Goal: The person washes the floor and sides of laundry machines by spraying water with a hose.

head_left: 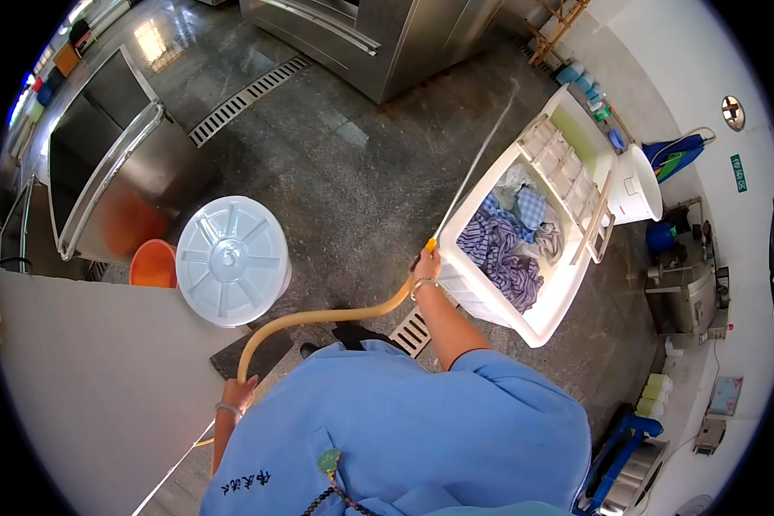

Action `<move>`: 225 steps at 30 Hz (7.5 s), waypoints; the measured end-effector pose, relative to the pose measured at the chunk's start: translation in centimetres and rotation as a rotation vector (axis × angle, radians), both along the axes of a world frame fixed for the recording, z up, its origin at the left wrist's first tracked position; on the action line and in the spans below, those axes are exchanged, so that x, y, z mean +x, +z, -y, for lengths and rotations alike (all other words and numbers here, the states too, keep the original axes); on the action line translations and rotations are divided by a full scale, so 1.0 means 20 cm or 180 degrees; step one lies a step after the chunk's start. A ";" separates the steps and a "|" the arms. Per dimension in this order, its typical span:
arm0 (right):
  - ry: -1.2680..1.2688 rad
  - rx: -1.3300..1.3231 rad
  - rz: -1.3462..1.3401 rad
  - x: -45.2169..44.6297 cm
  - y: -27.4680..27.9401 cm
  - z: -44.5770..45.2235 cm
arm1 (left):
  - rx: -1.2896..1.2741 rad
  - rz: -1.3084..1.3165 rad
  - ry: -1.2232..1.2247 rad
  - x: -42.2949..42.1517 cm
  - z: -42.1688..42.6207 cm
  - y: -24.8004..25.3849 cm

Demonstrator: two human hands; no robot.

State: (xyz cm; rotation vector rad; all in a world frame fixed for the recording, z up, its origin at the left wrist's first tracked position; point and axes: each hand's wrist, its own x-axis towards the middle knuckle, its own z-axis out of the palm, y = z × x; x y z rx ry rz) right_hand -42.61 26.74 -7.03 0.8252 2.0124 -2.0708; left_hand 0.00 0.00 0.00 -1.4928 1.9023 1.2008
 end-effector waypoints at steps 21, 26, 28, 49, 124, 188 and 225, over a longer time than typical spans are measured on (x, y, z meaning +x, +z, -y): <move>-0.0016 0.0196 -0.0262 -0.11 0.02 0.03 | 0.0050 0.0018 -0.0055 -0.05 -0.01 0.05; 0.0226 0.0128 -0.0272 -0.12 -0.03 0.01 | 0.0102 0.0035 -0.0063 -0.03 -0.01 0.01; 0.0110 0.0098 -0.0220 -0.12 -0.04 0.00 | 0.0084 0.0054 -0.0105 -0.04 -0.01 0.02; -0.0092 0.0025 -0.0173 -0.21 -0.06 0.10 | -0.0144 0.0117 0.0012 0.10 0.00 -0.22; 0.8344 0.2707 0.1214 2.73 -0.32 0.38 | -0.0791 0.1957 0.2582 2.72 -2.47 0.81; 0.3135 0.0438 0.0536 5.45 -0.03 4.82 | -0.2187 0.0235 0.1870 6.01 2.71 0.17; 0.5624 0.0681 0.1233 7.59 -0.23 8.04 | -0.1526 0.0402 0.2850 7.66 5.40 0.21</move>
